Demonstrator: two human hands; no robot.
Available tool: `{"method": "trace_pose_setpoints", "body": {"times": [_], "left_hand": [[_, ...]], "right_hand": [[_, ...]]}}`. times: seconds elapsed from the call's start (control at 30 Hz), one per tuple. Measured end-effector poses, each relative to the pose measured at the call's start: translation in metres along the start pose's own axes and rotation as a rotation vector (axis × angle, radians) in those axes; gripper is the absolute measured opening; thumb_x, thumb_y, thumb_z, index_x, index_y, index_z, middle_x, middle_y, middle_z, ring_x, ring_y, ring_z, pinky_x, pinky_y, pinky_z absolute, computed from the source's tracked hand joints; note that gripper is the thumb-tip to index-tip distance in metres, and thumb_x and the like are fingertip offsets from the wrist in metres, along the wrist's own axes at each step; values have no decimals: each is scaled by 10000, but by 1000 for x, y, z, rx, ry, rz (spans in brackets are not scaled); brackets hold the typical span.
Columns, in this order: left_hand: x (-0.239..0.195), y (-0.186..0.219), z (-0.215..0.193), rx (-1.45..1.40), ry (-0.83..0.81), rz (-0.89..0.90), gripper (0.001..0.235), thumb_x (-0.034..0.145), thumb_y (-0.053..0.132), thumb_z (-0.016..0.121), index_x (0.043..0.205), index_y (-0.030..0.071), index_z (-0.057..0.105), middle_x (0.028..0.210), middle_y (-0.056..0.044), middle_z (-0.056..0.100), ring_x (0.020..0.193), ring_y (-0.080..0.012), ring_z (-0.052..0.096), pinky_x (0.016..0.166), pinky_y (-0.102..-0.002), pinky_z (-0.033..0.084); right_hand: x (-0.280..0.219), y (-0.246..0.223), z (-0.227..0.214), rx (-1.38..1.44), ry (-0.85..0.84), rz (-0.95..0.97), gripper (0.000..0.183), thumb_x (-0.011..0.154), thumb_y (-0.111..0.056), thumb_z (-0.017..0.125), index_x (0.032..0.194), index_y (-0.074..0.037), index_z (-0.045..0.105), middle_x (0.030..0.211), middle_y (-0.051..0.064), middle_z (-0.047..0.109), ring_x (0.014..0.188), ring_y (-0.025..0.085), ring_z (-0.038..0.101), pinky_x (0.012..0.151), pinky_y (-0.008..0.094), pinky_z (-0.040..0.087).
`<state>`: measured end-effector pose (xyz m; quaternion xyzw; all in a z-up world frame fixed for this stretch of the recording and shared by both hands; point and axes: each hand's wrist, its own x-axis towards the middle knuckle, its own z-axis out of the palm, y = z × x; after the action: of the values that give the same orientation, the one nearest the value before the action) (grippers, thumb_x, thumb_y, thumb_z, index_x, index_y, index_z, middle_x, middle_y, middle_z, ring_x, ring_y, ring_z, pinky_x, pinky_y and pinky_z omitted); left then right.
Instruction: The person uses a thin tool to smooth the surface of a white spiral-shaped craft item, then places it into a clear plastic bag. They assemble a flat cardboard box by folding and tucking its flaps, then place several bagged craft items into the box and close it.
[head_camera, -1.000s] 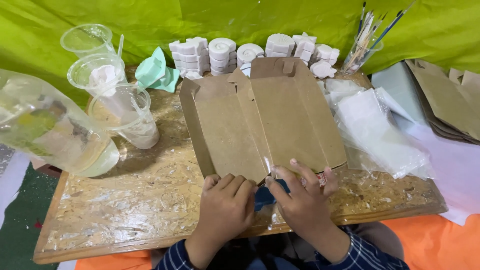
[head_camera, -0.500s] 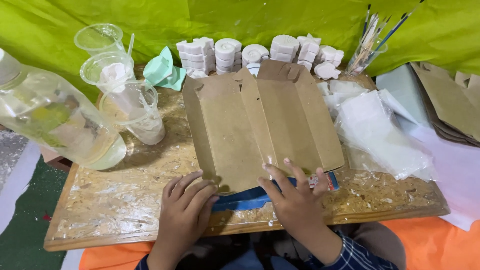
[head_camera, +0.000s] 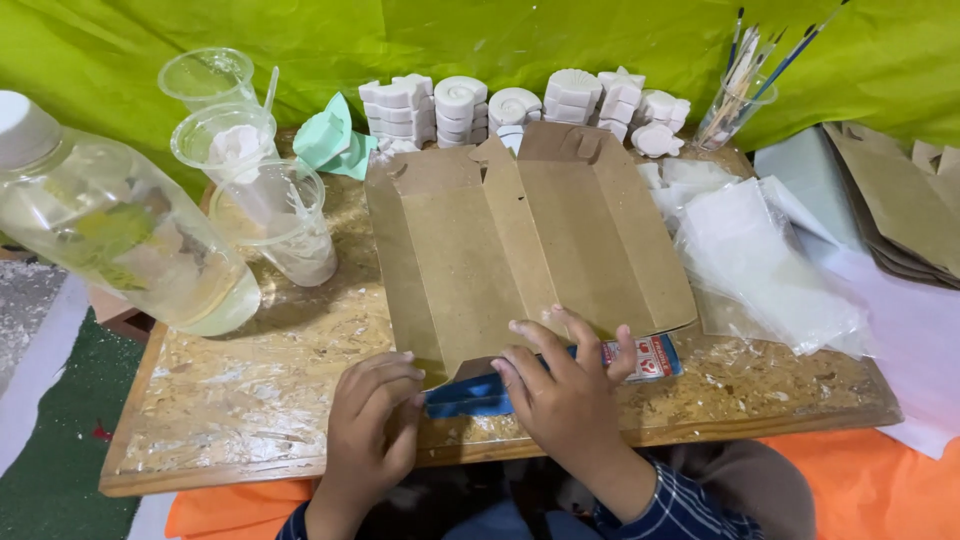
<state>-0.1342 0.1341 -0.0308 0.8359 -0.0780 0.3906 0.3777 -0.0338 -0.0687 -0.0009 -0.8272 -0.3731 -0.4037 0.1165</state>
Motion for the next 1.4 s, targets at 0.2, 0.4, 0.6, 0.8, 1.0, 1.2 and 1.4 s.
{"method": "trace_pose_setpoints", "body": {"times": [0.2, 0.4, 0.6, 0.8, 1.0, 1.2, 1.4], "left_hand": [[-5, -1, 2, 124, -44, 120, 140, 912, -2, 578, 1030, 32, 644, 1108, -110, 689, 1089, -330, 692, 908, -430, 558], [-2, 0, 4, 152, -23, 180, 73, 928, 34, 597, 994, 22, 627, 1055, -139, 689, 1017, -340, 703, 837, -422, 568], [-4, -6, 6, 79, -63, 183, 99, 931, -29, 554, 1004, 12, 607, 992, -155, 672, 921, -353, 671, 815, -445, 570], [16, 3, 9, 91, -33, 65, 86, 954, 41, 645, 1037, 21, 634, 909, -113, 648, 820, -286, 628, 746, -371, 516], [27, 2, 21, 122, 22, 184, 67, 947, -25, 620, 1010, -2, 614, 867, -138, 630, 787, -299, 616, 723, -386, 534], [12, -4, 30, 265, -8, 173, 127, 960, -21, 569, 1030, 39, 657, 938, -119, 669, 856, -287, 659, 716, -391, 520], [12, -2, 32, 280, 31, 134, 103, 934, 60, 635, 1032, 67, 665, 1001, -132, 681, 900, -306, 677, 723, -404, 525]], "right_hand": [[1, 0, 3, 7, -29, 16, 174, 958, -338, 730, 792, -297, 698, 1144, -115, 723, 1239, 260, 588, 1140, 563, 64], [2, 0, 4, 18, -48, 23, 168, 952, -354, 721, 792, -304, 708, 1155, -109, 715, 1243, 273, 574, 1126, 570, 81], [7, 3, 6, 9, -54, 1, 162, 947, -364, 723, 792, -319, 712, 1143, -122, 717, 1224, 262, 588, 1137, 562, 54], [15, 18, 9, 104, -178, -95, 114, 950, -336, 704, 841, -305, 696, 836, -146, 684, 1103, 216, 645, 1097, 606, 124], [24, 40, 14, 254, -452, -241, 374, 756, -38, 757, 1102, -179, 756, 886, -86, 755, 1010, 237, 618, 1083, 746, 181], [24, 41, 19, 296, -416, -351, 200, 862, -125, 741, 1057, -169, 740, 879, -78, 719, 922, 200, 619, 1092, 696, 203], [24, 46, 17, 364, -384, -314, 152, 905, -221, 724, 1050, -226, 770, 912, -82, 740, 924, 185, 632, 1052, 662, 247]]}}
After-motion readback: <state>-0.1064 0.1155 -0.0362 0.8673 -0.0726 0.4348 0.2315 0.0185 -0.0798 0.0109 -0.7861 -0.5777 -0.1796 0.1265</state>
